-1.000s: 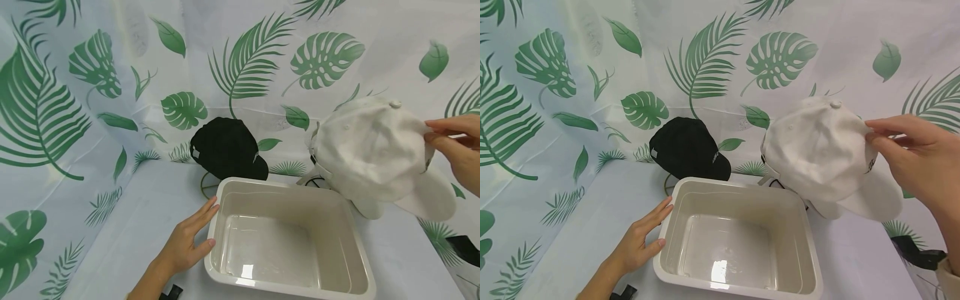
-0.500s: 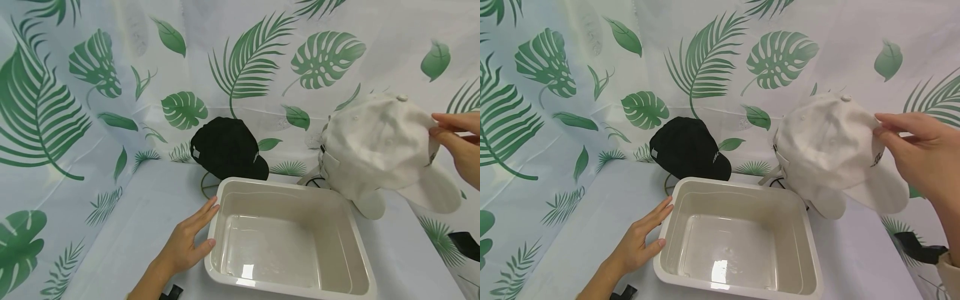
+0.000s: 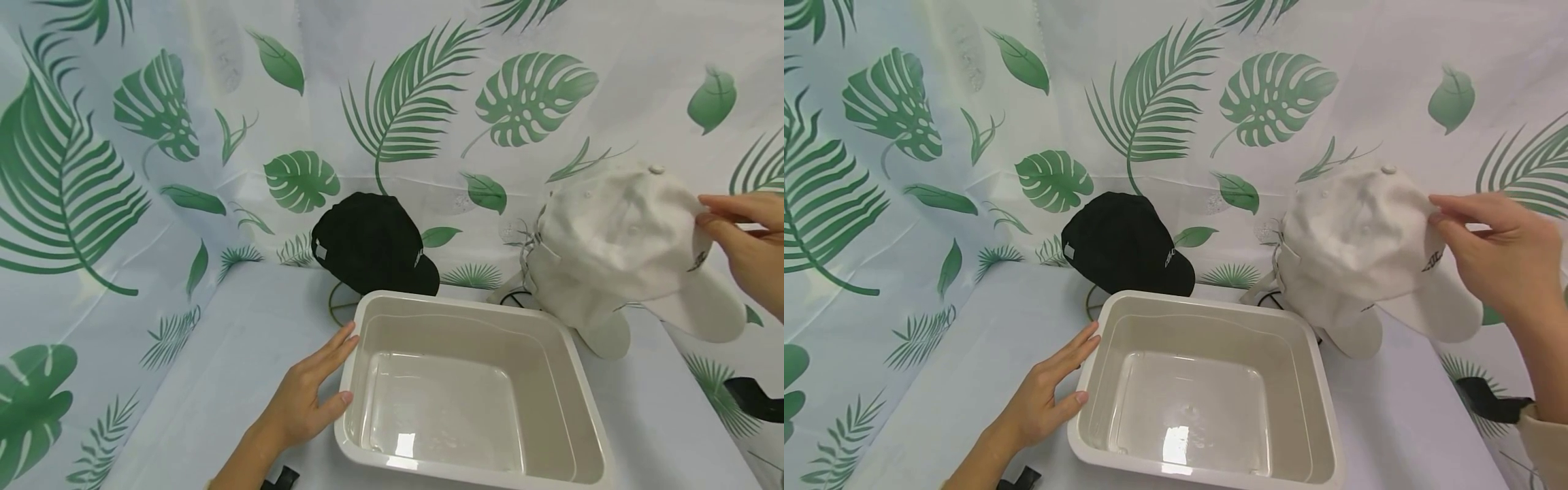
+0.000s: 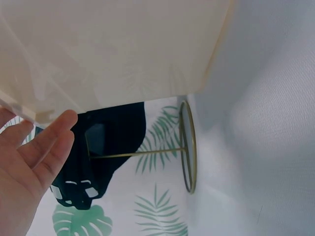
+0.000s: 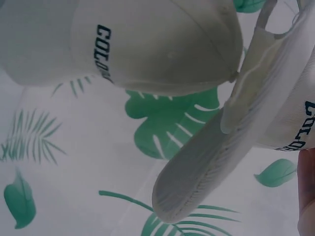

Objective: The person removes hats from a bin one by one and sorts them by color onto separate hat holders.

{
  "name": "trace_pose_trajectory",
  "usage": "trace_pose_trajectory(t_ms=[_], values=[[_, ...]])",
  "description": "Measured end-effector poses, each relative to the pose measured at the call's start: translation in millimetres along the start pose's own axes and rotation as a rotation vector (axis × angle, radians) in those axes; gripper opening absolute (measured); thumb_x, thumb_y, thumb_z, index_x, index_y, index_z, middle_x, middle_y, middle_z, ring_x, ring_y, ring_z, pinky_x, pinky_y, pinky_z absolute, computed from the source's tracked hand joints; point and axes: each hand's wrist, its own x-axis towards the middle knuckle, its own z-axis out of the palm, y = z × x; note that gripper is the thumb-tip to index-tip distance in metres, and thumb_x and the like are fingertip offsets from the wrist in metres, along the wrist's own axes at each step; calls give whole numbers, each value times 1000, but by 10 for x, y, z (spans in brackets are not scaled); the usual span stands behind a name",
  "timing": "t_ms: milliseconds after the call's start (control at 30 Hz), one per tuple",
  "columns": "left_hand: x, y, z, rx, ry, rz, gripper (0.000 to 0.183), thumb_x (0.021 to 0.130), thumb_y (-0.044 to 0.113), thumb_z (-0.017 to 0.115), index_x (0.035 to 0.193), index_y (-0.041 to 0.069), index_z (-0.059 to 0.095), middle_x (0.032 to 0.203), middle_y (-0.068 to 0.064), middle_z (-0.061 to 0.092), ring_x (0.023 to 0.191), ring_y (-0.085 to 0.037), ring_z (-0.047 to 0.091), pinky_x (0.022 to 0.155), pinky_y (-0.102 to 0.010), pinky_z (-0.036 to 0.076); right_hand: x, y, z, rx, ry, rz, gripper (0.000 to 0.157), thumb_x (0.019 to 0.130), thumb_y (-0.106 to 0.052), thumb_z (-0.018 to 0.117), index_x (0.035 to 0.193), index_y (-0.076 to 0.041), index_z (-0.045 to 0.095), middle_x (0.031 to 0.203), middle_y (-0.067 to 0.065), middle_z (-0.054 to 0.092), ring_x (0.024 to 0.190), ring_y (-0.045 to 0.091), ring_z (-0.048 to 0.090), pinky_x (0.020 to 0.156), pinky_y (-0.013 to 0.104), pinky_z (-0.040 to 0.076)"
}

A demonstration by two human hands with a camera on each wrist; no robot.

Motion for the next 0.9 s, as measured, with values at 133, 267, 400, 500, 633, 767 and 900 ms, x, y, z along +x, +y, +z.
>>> trace_pose_trajectory(t_ms=[133, 267, 400, 500, 633, 767, 900], values=[[5, -3, 10, 0, 8, 8, 67, 81, 22, 53, 145, 10, 38, 153, -9, 29, 134, -23, 38, 100, -43, 41, -20, 86, 45, 77, 4, -34, 26, 82, 8, 62, 108, 5, 69, 85, -32, 57, 80, -13, 53, 62, -2, 38], [7, -3, 11, -2, 14, 9, 67, 80, 22, 52, 145, 10, 39, 153, -9, 29, 134, -23, 38, 99, -44, 42, -46, 165, 80, 77, -13, -31, 25, 83, 7, 62, 108, 6, 68, 87, -32, 57, 81, -14, 53, 63, -2, 38], [9, 2, 12, -6, 17, 6, 67, 80, 22, 52, 145, 10, 39, 153, -9, 29, 133, -23, 39, 99, -44, 42, -85, 221, 97, 64, -51, -1, 26, 85, 5, 61, 110, 4, 68, 89, -33, 56, 82, -14, 51, 65, -2, 37], [11, 4, 12, -6, 18, 10, 67, 80, 22, 52, 144, 9, 39, 152, -9, 30, 133, -23, 39, 99, -44, 42, -119, 247, 112, 12, -81, 39, 27, 87, -1, 61, 113, 0, 67, 90, -34, 54, 82, -15, 49, 64, -2, 36], [14, 4, 12, -7, 19, 16, 66, 80, 21, 52, 144, 9, 39, 152, -10, 30, 133, -23, 39, 100, -43, 41, -154, 289, 125, -95, -142, 111, 31, 90, -13, 60, 120, -6, 65, 94, -34, 50, 83, -16, 45, 66, -2, 33], [13, 3, 11, -7, 18, 13, 67, 80, 21, 52, 145, 10, 39, 152, -9, 30, 133, -23, 39, 100, -43, 41, -184, 337, 119, -180, -205, 179, 35, 92, -22, 57, 125, -11, 62, 98, -33, 49, 82, -17, 41, 65, -3, 32], [12, 0, 13, -7, 18, 11, 67, 80, 21, 52, 144, 9, 39, 152, -9, 30, 133, -23, 39, 99, -44, 42, -220, 372, 148, -173, -213, 161, 34, 91, -20, 59, 124, -10, 64, 96, -34, 49, 82, -17, 41, 65, -4, 34]])
